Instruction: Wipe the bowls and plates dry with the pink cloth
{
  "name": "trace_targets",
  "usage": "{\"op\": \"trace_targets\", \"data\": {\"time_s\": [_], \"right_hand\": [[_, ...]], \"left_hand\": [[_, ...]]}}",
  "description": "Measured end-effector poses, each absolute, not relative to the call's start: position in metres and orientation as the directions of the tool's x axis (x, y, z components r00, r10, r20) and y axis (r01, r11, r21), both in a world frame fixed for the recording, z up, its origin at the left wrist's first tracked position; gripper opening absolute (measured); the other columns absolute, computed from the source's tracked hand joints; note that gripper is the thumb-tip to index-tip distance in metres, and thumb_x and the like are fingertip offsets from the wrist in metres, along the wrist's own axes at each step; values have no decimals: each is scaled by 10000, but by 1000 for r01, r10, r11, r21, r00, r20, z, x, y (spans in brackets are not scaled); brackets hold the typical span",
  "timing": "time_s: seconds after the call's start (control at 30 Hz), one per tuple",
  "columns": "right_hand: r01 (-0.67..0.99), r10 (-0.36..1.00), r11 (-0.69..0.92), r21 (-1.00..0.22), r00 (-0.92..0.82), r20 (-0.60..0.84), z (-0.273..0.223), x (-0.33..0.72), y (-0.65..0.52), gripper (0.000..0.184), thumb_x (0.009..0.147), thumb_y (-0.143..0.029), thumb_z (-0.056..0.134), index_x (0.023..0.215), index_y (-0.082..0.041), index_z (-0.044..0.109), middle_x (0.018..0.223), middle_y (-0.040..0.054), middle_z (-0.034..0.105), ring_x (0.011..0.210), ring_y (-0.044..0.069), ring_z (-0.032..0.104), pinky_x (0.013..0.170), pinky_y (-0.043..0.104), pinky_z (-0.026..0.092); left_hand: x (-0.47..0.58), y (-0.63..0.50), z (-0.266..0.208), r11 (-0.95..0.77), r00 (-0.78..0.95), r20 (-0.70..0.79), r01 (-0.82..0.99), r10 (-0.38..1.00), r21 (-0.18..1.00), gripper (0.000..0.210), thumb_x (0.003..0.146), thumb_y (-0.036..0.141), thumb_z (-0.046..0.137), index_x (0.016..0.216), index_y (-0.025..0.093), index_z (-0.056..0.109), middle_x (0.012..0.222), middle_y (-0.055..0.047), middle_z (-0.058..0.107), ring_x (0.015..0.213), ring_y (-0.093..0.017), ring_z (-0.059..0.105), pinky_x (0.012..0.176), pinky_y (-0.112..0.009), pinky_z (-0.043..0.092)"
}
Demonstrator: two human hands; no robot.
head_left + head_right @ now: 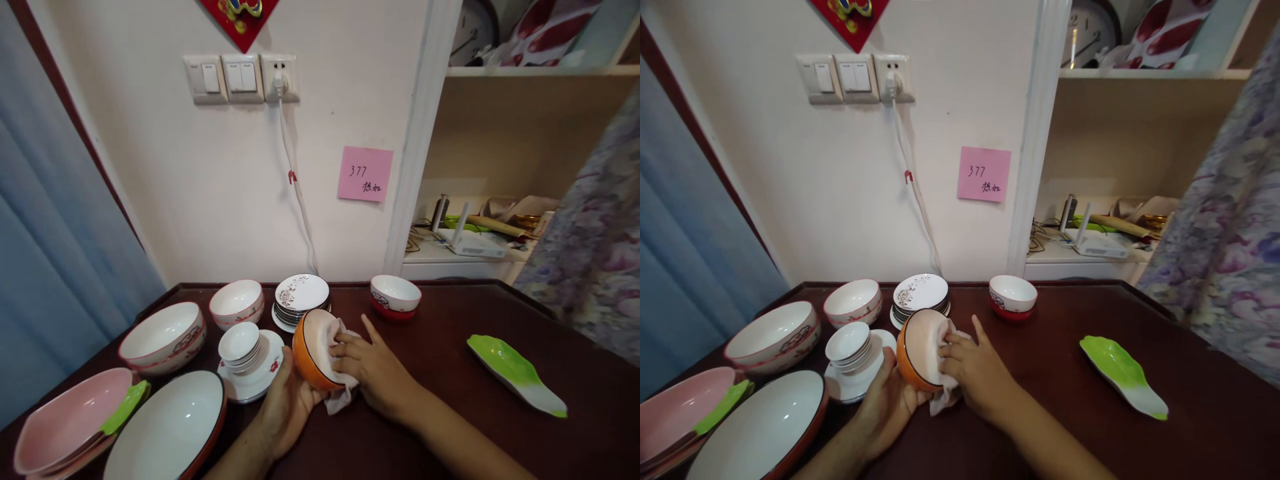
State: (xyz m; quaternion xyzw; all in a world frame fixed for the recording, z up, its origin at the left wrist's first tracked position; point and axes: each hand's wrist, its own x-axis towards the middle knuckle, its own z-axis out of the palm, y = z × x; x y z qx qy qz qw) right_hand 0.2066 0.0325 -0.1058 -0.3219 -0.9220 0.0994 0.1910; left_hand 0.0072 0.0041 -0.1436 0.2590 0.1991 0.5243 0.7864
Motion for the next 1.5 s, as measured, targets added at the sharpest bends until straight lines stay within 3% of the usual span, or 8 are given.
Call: {"op": "trace_targets", "data": {"time_s": [0.23,0.33,0.53,0.77,0.87,1.1,1.37,1.5], "right_hand": [[476,653,739,-477,-680,332,-111,194,14,445,738,-22,479,1094,-245,625,1138,31,685,1125,184,587,1170,497,46],[436,644,728,-530,-700,309,-111,190,12,459,727,-23,489,1106,-252,612,1158,26,680,1116,179,594,1173,485,51],[552,631,773,-314,-720,288,-107,207,33,262,892,-190,528,1097,-302,648,1270,27,645,1315,256,440,1064,612,-206],[474,651,742,-474,-679,340,-113,195,16,376,759,-38,502,1047,-243,632,1115,18,696,1135,182,586,1163,520,-4],[429,656,714,-554,-686,314,-118,186,10,347,761,-34,504,1023,-227,624,1093,20,692,1079,152,607,1169,446,133],[544,605,797,-265,-718,344,-112,205,33,250,914,-185,515,1110,-283,636,1259,14,652,1298,248,461,1076,599,-207],[466,658,730,-499,-676,332,-115,188,7,431,773,-40,515,1152,-224,604,1211,25,663,1174,161,567,1188,446,7],[428,605,757,-493,-745,282,-111,187,9,401,830,-74,508,1177,-253,597,1275,23,633,1236,171,521,1179,487,2]], "left_hand": [[4,4,-154,203,325,67,-725,943,658,504,869,247,584,1363,266,486,1226,-80,678,1143,-254,594,1008,-402,398],[4,4,-154,223,299,10,-735,954,640,475,898,355,534,1356,234,500,1173,-102,704,1083,-263,628,968,-400,435],[5,5,-141,333,365,-84,-703,927,628,636,880,603,407,1290,142,562,1157,-174,697,1066,-318,625,902,-467,463],[2,5,-153,209,338,64,-710,939,672,492,854,228,600,1338,266,516,1247,-67,667,1177,-250,569,1008,-384,397],[1,5,-153,254,321,-16,-716,947,650,463,895,309,543,1352,244,501,1207,-89,688,1147,-263,595,989,-402,419],[5,5,-135,349,365,-94,-734,926,582,612,901,583,382,1265,132,577,1147,-156,708,1094,-307,623,937,-455,455],[0,5,-149,239,325,15,-726,946,645,269,893,318,548,1051,164,701,1039,-85,753,1068,-252,641,964,-379,454],[1,5,-140,296,291,-114,-718,950,630,435,912,461,467,1076,125,690,974,-127,763,1049,-281,656,934,-415,483]]}}
